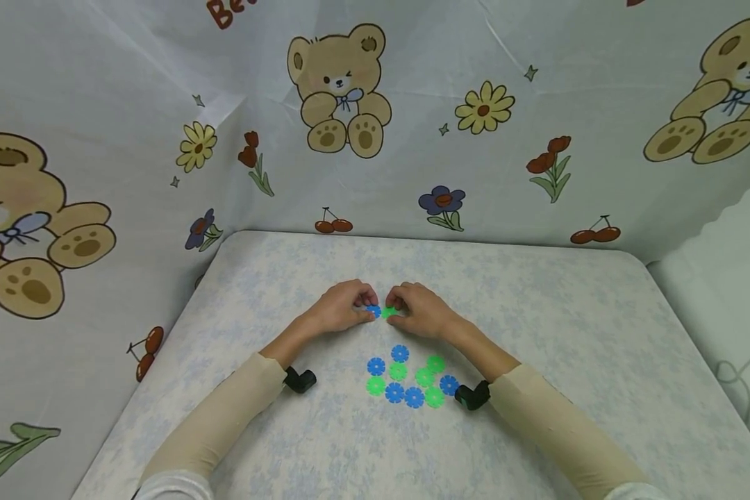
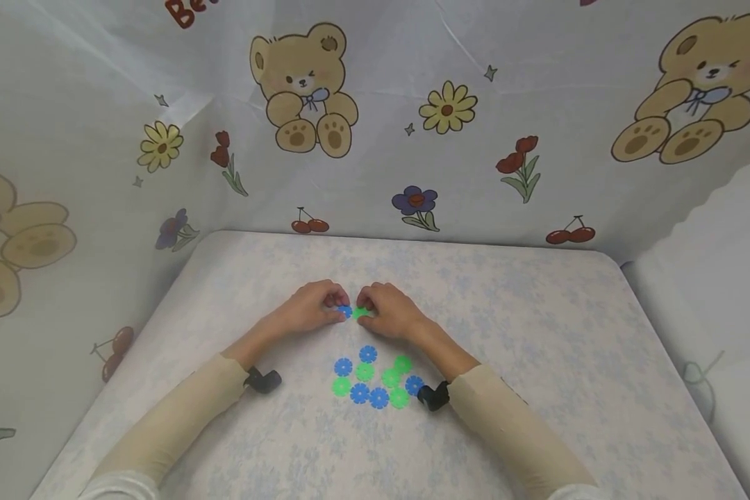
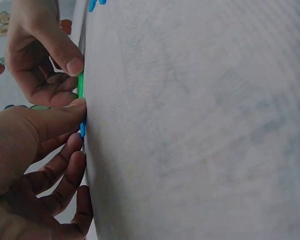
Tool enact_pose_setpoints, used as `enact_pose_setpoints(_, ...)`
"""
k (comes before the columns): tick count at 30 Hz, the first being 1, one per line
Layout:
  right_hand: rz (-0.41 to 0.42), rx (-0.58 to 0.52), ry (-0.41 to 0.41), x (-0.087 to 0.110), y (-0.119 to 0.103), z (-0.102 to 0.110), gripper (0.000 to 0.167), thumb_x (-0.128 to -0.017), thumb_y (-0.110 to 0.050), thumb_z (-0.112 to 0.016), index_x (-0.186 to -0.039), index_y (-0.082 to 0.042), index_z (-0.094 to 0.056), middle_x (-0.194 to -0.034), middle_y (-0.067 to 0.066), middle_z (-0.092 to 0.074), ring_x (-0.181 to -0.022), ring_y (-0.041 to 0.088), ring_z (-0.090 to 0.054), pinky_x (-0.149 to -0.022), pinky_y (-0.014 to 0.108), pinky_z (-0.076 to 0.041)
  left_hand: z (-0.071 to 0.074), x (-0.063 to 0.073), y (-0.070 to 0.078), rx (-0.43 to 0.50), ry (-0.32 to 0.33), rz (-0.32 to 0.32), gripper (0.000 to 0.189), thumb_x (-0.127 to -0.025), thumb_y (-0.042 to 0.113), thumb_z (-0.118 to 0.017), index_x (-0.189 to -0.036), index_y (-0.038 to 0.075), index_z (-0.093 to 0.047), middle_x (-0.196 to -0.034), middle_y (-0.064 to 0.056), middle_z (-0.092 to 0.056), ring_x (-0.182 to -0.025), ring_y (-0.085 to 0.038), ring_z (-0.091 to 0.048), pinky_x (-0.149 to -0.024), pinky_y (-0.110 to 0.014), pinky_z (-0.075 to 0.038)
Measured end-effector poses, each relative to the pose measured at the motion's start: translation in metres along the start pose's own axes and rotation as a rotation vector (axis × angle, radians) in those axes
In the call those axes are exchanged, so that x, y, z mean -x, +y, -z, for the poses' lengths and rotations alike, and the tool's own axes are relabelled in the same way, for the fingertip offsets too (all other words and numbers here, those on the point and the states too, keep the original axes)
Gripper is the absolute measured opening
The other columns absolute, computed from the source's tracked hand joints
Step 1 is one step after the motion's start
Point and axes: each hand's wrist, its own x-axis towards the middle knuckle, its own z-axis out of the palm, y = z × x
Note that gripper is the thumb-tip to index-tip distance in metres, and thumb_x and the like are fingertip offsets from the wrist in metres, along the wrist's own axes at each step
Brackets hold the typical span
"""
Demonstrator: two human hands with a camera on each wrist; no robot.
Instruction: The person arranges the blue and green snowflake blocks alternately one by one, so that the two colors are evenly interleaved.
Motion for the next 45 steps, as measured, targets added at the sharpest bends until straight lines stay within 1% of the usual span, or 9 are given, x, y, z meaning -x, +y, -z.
enact_pose_setpoints(3, 0.003, -0.022, 0.002, 0.003, 0.003, 0.000, 0.027, -0.097, -0.024, -0.081, -0.118, -0.010, -0.071, -0.108, 0.005, -0.071, -0.102, 0.020, -0.063, -0.097, 0.044, -0.053, -0.002, 0.000, 0.001, -0.025, -0.007, -0.029, 0.020, -0.098, 0.022, -0.081, -0.115, 0.015, -0.073, -0.110, -0.002, -0.070, -0.101, -0.017, -0.065, -0.094, -0.039, -0.054)
enact_pose_setpoints(6, 0.012, -0.111, 0.006, 0.006, 0.007, 0.001, 0.030, -0.098, -0.022, -0.079, -0.122, -0.007, -0.070, -0.111, 0.008, -0.072, -0.104, 0.022, -0.064, -0.097, 0.044, -0.053, -0.003, -0.001, 0.002, -0.051, -0.007, -0.051, 0.021, -0.098, 0.022, -0.080, -0.116, 0.014, -0.073, -0.111, -0.003, -0.069, -0.102, -0.018, -0.065, -0.094, -0.040, -0.054)
enact_pose_setpoints(10, 0.016, -0.217, 0.001, 0.015, 0.009, 0.005, 0.031, -0.101, -0.020, -0.075, -0.126, -0.004, -0.068, -0.114, 0.011, -0.072, -0.105, 0.023, -0.065, -0.095, 0.042, -0.053, -0.002, -0.001, 0.002, -0.069, -0.005, -0.049, 0.021, -0.098, 0.022, -0.080, -0.116, 0.015, -0.072, -0.111, -0.003, -0.068, -0.103, -0.018, -0.064, -0.095, -0.041, -0.053)
enact_pose_setpoints(16, 0.052, -0.182, -0.089, 0.040, 0.003, 0.010, 0.023, -0.102, -0.023, -0.075, -0.120, -0.010, -0.071, -0.113, 0.005, -0.072, -0.103, 0.020, -0.065, -0.093, 0.037, -0.054, -0.001, 0.000, 0.000, -0.094, -0.011, -0.025, 0.021, -0.098, 0.024, -0.079, -0.115, 0.018, -0.070, -0.112, -0.002, -0.067, -0.104, -0.018, -0.063, -0.096, -0.043, -0.052)
enact_pose_setpoints(22, 0.079, -0.119, -0.155, 0.058, -0.007, 0.010, 0.026, -0.099, -0.028, -0.079, -0.122, -0.018, -0.074, -0.115, -0.003, -0.070, -0.106, 0.014, -0.063, -0.096, 0.037, -0.054, -0.001, 0.000, -0.001, -0.114, -0.001, -0.022, 0.021, -0.098, 0.026, -0.077, -0.116, 0.021, -0.068, -0.111, 0.000, -0.065, -0.104, -0.017, -0.060, -0.094, -0.045, -0.049)
enact_pose_setpoints(30, 0.088, -0.135, -0.151, 0.061, -0.006, 0.005, 0.018, -0.099, -0.025, -0.079, -0.117, -0.022, -0.075, -0.113, -0.001, -0.068, -0.107, 0.017, -0.062, -0.097, 0.039, -0.053, -0.003, -0.002, 0.003, -0.168, -0.019, -0.014, 0.034, -0.096, 0.033, -0.078, -0.126, 0.024, -0.067, -0.121, -0.001, -0.062, -0.114, -0.022, -0.054, -0.096, -0.051, -0.047)
enact_pose_setpoints(34, 0.063, -0.153, -0.160, 0.059, -0.007, 0.004, 0.018, -0.098, -0.023, -0.080, -0.114, -0.020, -0.072, -0.113, -0.003, -0.067, -0.107, 0.015, -0.060, -0.097, 0.037, -0.051, -0.001, -0.005, 0.011, -0.183, -0.011, -0.047, 0.038, -0.096, 0.041, -0.079, -0.129, 0.026, -0.067, -0.132, -0.002, -0.059, -0.121, -0.025, -0.052, -0.099, -0.056, -0.044)
enact_pose_setpoints(37, 0.058, -0.175, -0.163, 0.057, -0.009, 0.004, 0.020, -0.098, -0.020, -0.079, -0.113, -0.018, -0.067, -0.111, -0.002, -0.067, -0.102, 0.014, -0.059, -0.094, 0.035, -0.051, -0.001, -0.009, 0.017, -0.193, -0.009, -0.074, 0.036, -0.096, 0.041, -0.079, -0.128, 0.026, -0.069, -0.135, -0.001, -0.061, -0.123, -0.026, -0.054, -0.102, -0.059, -0.041)
enact_pose_setpoints(45, 0.064, -0.195, -0.137, 0.059, -0.008, 0.004, 0.018, -0.100, -0.017, -0.077, -0.112, -0.015, -0.063, -0.097, -0.004, -0.065, -0.088, 0.012, -0.058, -0.081, 0.027, -0.050, -0.006, -0.011, 0.021, -0.166, -0.035, -0.081, 0.026, -0.096, 0.035, -0.082, -0.119, 0.026, -0.074, -0.132, 0.000, -0.066, -0.124, -0.027, -0.058, -0.106, -0.060, -0.043)
